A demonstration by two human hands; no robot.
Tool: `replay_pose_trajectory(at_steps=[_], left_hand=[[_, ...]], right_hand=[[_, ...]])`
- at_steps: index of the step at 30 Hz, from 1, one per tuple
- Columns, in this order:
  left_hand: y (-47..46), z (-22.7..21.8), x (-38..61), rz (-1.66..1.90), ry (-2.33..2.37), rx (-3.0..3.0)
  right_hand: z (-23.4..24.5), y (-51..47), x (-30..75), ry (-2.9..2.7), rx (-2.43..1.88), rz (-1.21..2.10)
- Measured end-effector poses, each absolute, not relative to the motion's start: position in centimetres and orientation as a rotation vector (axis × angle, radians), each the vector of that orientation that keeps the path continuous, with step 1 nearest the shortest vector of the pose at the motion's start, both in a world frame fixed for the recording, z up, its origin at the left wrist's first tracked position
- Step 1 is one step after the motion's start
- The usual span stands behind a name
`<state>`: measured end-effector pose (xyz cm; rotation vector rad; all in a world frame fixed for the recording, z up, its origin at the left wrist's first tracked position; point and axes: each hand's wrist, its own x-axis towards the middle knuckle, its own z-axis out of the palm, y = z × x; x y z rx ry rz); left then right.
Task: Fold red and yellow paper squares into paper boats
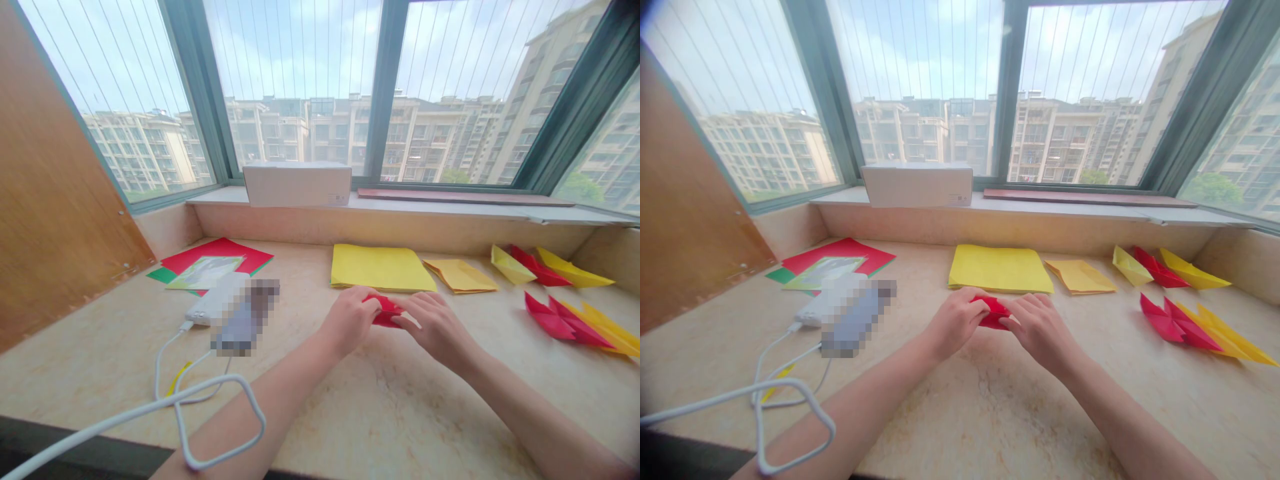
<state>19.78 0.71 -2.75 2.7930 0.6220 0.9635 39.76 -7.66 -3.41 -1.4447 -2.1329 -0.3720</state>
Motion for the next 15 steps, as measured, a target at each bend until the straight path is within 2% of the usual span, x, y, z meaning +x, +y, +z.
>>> replay_pose_trajectory(at_steps=[8, 15], left_hand=[[2.5, -3.0, 19.3, 1.042, 0.666, 2.803], [4.9, -3.0, 18.6, 1.252, 0.661, 2.774]], right_hand=[[-3.2, -6.9, 39.6, -2.133, -1.566, -0.461], [-2.4, -7.2, 40.9, -1.929, -1.896, -0.428]])
